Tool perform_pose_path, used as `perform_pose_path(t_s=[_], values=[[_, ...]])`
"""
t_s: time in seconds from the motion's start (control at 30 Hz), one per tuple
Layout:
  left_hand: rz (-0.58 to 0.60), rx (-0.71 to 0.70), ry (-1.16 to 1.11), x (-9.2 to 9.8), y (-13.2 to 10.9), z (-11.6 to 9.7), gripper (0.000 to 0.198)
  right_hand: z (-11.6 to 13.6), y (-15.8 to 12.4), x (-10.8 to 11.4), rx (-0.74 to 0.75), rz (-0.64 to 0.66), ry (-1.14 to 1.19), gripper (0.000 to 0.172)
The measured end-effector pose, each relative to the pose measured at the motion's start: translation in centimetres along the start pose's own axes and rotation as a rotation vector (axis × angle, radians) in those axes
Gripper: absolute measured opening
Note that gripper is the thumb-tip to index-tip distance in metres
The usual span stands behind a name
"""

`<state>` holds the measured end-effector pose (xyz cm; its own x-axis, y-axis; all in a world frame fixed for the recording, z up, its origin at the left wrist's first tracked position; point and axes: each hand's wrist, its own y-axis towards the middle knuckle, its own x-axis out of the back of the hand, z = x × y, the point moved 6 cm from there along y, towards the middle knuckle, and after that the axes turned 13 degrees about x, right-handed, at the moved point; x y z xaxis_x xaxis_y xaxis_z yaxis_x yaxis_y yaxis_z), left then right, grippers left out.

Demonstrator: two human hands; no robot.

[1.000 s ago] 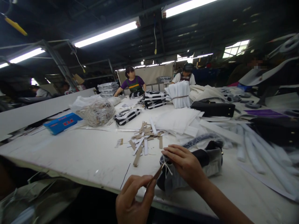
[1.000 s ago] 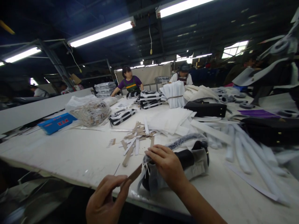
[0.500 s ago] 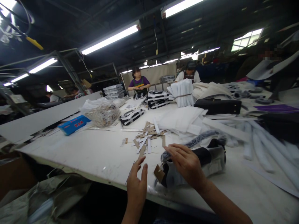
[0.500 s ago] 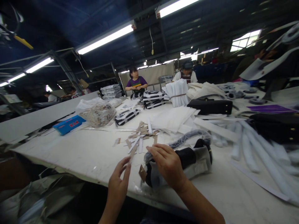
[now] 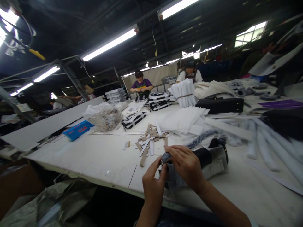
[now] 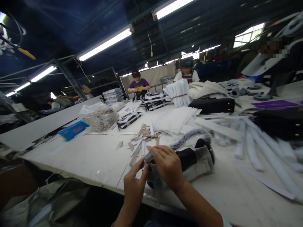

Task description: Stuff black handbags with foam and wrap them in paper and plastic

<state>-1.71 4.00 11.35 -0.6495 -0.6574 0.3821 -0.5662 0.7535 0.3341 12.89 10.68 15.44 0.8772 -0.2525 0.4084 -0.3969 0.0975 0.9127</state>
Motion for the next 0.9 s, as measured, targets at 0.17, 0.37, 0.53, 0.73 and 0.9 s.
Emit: perform_pose_path(t_s=[0.17, 0.37, 0.53, 0.73, 0.9], values=[[0.07, 0.091, -0.037, -0.2, -0.7, 0.6, 0.03, 0.1, 0.3, -0.1, -0.024, -0.027, -0.017, 0.041], [0.08, 0.066, -0.04, 0.8, -0.4, 0.0, 0.03, -0.2, 0.2, 0.2, -0.024, -0.027, 0.007, 0.033], [0.092, 0.001, -0.067, 0.7, 1.0, -1.9, 0.027, -0.3, -0.4, 0.3, 0.023, -0.035, 0.051, 0.042], [0.072, 0.093, -0.082, -0.4, 0.7, 0.0, 0.023, -0.4, -0.8, 0.3, 0.011, -0.044, 0.009, 0.037], [0.149, 0.175, -0.102, -0.1, 0.0, 1.7, 0.027, -0.4, -0.5, 0.1, 0.001, -0.034, 0.021, 0.035]])
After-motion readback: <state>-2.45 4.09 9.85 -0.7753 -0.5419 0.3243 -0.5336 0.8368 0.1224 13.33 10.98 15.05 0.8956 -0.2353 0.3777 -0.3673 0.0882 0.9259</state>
